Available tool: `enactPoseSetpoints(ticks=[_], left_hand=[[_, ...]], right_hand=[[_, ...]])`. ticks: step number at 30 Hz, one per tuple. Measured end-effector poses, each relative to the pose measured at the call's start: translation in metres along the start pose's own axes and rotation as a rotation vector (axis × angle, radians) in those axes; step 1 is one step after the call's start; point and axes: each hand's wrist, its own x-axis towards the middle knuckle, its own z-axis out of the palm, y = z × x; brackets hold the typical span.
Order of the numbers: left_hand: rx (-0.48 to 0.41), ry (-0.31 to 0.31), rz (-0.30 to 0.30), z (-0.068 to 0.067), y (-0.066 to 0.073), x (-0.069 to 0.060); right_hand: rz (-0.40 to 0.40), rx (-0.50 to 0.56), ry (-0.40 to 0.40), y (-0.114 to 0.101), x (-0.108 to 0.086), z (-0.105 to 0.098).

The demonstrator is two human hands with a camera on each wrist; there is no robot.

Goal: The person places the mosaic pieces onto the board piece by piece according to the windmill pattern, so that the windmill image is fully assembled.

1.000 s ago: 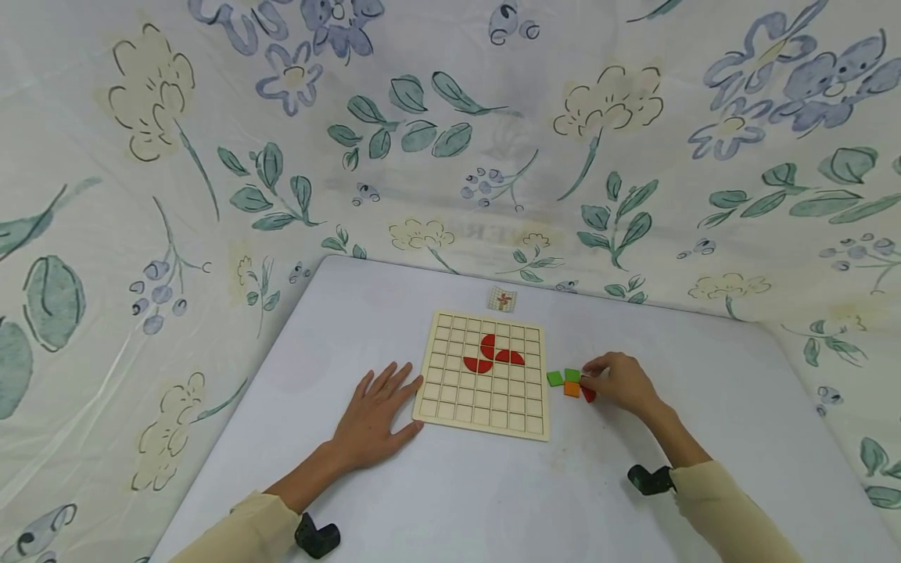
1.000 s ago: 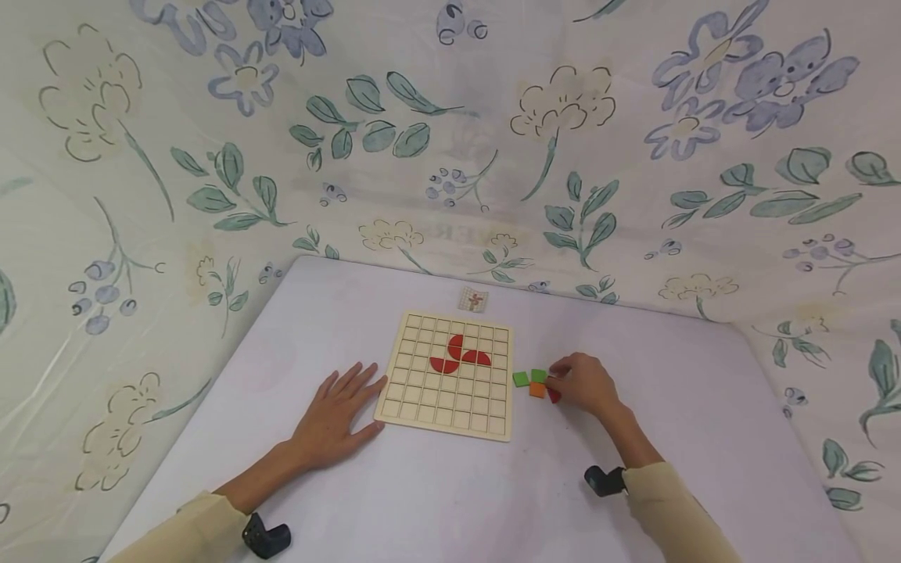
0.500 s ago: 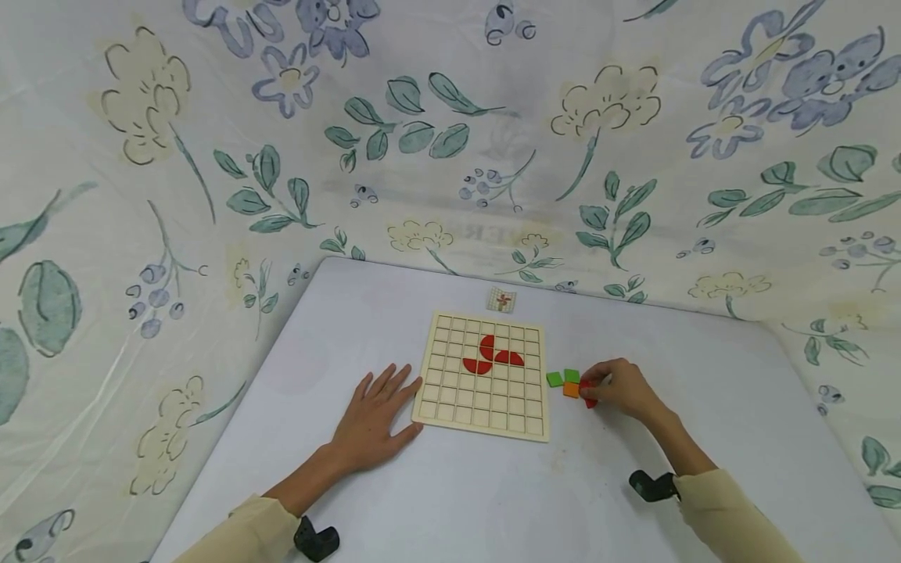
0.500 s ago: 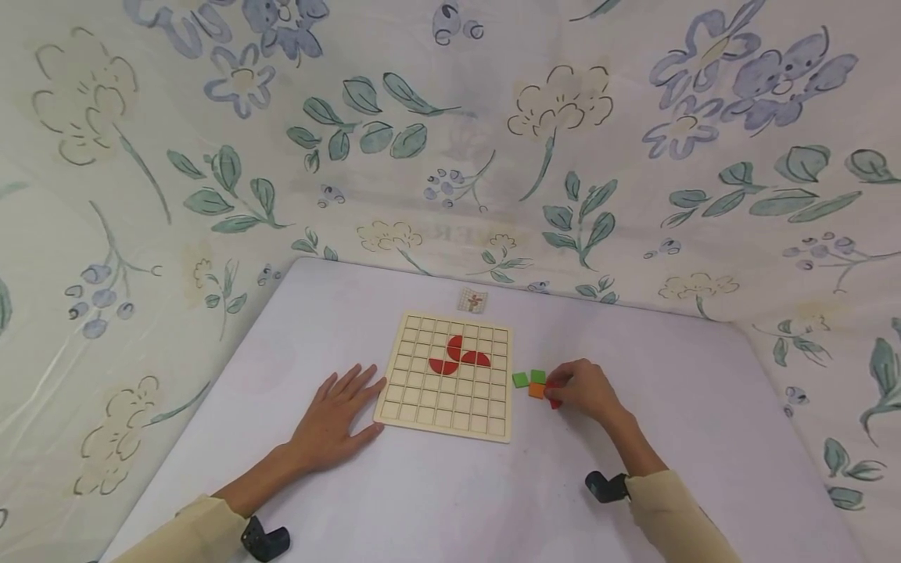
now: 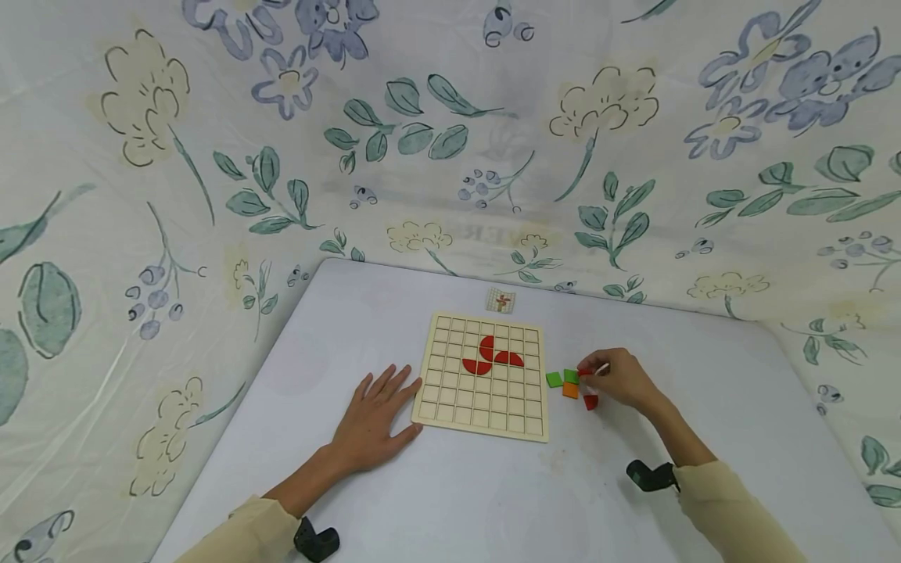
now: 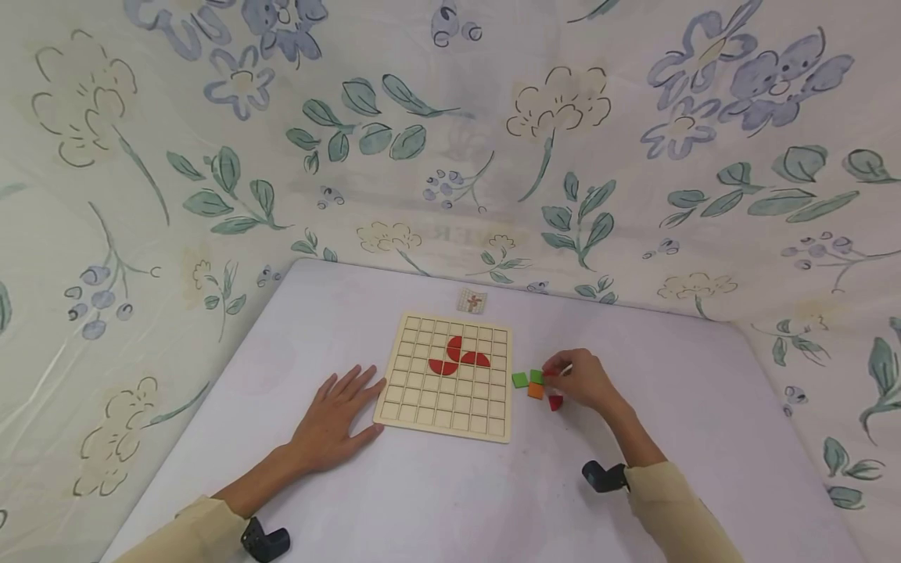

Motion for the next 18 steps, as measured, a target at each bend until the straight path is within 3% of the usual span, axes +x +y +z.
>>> enactPoseSetpoints(ticks=[10,18], left_hand=[[0.007,-0.012,-0.008,0.001,-0.001,-0.002],[0.001,0.000,-0.004,0.002,-0.001,-0.002]], right_hand=[[-0.035,0.027,0.031,-0.014,0.011,0.008],[-0.099,0.070,-0.008,-0.028,0.022,0.013]])
